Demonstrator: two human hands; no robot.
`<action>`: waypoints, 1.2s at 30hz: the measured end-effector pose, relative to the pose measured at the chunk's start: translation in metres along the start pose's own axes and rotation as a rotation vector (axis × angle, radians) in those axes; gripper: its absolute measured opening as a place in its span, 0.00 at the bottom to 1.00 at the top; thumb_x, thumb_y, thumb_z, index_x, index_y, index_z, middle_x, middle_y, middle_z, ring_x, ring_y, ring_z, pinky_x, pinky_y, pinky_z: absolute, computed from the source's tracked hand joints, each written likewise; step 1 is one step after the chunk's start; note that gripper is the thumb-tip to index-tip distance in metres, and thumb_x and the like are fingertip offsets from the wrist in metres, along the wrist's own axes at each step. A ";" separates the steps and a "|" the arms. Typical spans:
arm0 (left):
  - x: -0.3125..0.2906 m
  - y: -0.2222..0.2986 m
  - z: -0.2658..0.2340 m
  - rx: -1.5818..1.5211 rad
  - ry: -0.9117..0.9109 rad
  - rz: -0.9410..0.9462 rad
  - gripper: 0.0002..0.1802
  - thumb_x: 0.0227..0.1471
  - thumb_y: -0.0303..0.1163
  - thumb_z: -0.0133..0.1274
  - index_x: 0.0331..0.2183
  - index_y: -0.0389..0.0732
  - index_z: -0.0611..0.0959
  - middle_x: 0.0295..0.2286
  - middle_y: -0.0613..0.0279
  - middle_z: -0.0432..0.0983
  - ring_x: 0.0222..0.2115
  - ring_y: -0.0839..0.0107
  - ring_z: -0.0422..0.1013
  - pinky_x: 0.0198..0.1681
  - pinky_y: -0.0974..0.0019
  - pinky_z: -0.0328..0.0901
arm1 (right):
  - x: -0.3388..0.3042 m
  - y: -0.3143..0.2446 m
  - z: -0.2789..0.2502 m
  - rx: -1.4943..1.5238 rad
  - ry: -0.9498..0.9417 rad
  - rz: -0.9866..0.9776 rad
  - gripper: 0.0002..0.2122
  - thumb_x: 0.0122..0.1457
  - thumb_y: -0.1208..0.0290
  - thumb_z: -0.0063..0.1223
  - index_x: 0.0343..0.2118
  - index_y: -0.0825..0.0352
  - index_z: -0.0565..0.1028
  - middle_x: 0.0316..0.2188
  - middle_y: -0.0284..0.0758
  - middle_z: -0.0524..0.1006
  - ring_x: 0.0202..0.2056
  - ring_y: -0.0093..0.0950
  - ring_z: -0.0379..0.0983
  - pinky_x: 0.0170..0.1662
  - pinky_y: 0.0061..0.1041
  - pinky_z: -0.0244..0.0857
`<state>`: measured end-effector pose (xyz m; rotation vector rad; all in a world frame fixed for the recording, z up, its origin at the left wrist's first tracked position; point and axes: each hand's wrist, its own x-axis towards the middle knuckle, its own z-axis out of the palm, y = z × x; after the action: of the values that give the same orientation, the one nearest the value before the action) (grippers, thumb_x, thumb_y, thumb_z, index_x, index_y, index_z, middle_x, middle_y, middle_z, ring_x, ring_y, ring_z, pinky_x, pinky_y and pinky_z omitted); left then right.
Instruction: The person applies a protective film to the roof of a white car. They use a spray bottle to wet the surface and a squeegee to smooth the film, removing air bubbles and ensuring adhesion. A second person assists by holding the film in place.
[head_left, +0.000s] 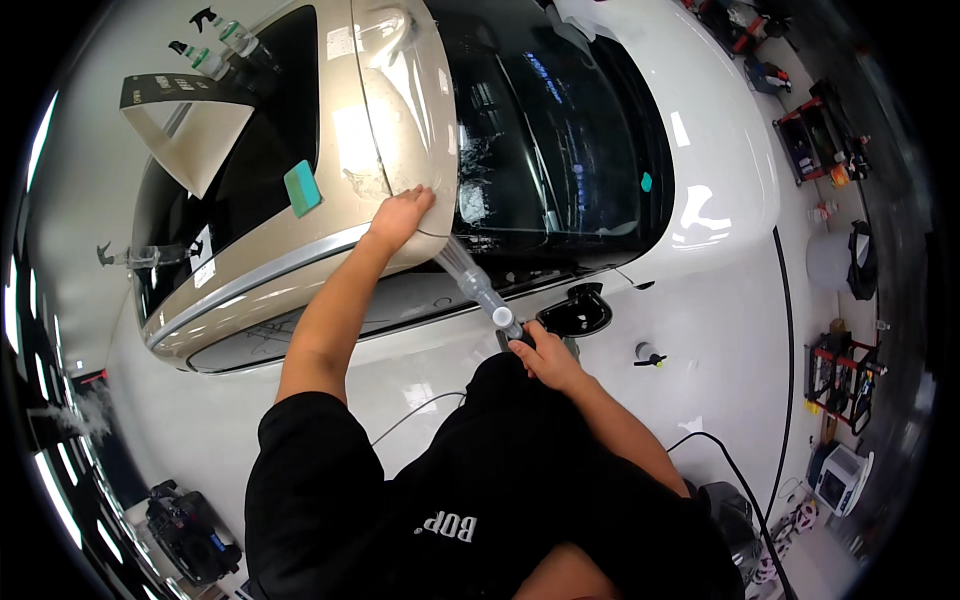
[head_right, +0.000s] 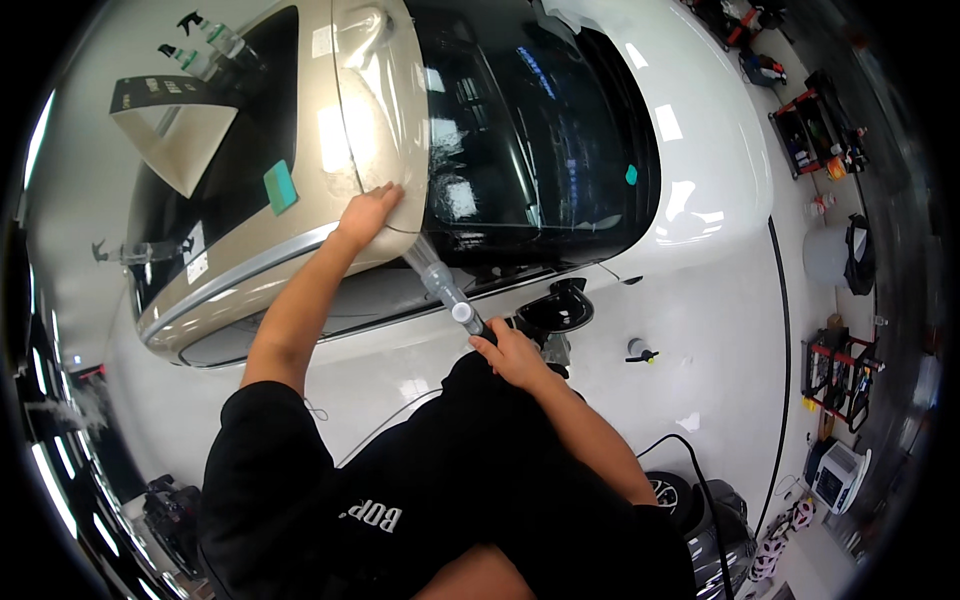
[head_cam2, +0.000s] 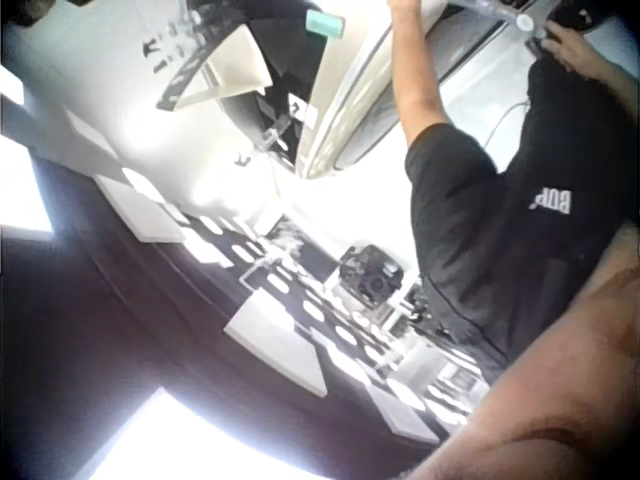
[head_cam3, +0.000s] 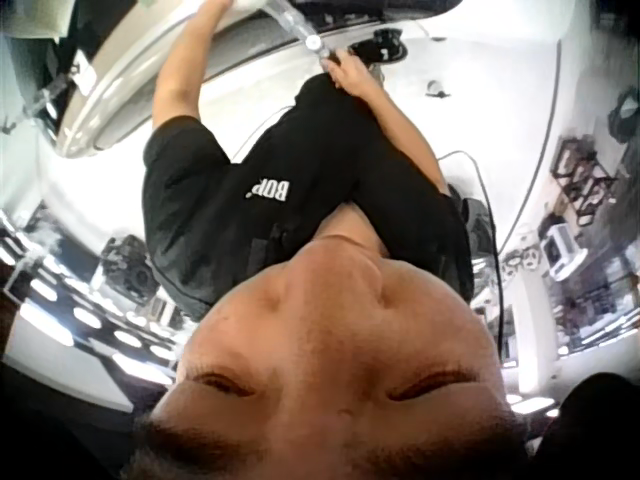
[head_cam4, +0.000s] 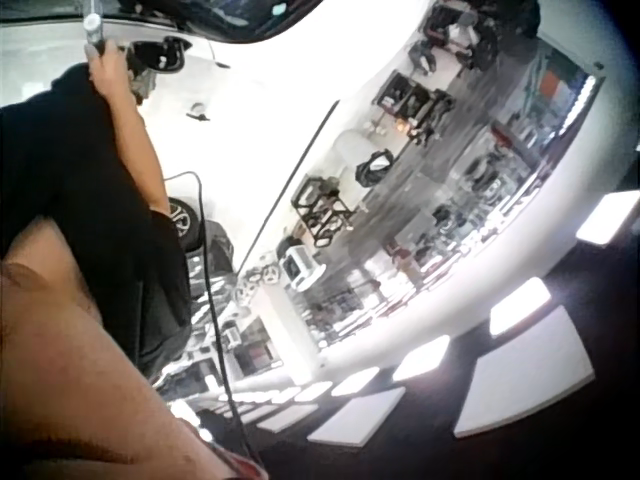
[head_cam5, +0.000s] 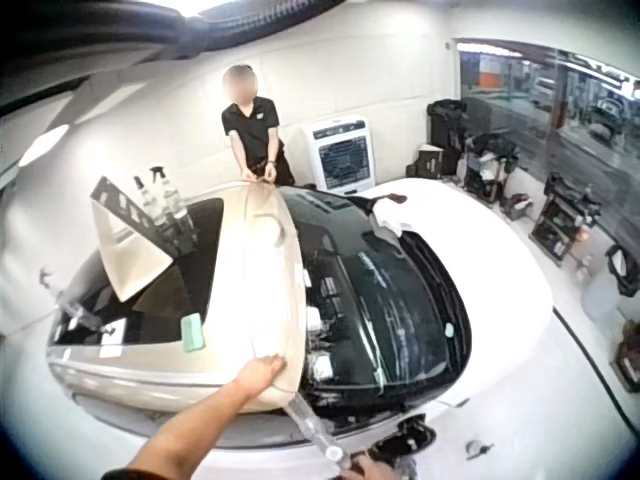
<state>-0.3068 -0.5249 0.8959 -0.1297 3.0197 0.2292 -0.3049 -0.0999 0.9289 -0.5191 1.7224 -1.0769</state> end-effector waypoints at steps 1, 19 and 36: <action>-0.002 -0.003 0.006 0.000 0.042 0.034 0.16 0.66 0.32 0.48 0.53 0.42 0.79 0.54 0.43 0.80 0.55 0.48 0.78 0.57 0.52 0.74 | -0.001 0.000 0.002 0.006 0.007 0.004 0.26 0.71 0.45 0.55 0.50 0.71 0.72 0.23 0.36 0.79 0.23 0.30 0.79 0.31 0.33 0.71; 0.008 0.014 -0.021 -0.054 -0.006 -0.198 0.12 0.70 0.39 0.48 0.47 0.44 0.80 0.31 0.42 0.84 0.33 0.41 0.81 0.39 0.41 0.73 | -0.018 0.009 0.017 -0.332 0.117 -0.047 0.28 0.70 0.41 0.52 0.54 0.66 0.70 0.43 0.51 0.84 0.47 0.54 0.80 0.51 0.53 0.67; 0.012 0.018 -0.026 -0.051 0.060 -0.182 0.17 0.73 0.47 0.45 0.45 0.47 0.83 0.29 0.43 0.84 0.32 0.40 0.81 0.39 0.41 0.73 | -0.036 0.014 0.024 -0.416 0.116 -0.082 0.28 0.69 0.43 0.55 0.53 0.69 0.70 0.37 0.55 0.84 0.41 0.58 0.81 0.48 0.53 0.72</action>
<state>-0.3234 -0.5125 0.9226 -0.4205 3.0369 0.2899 -0.2665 -0.0753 0.9335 -0.8046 2.0567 -0.8158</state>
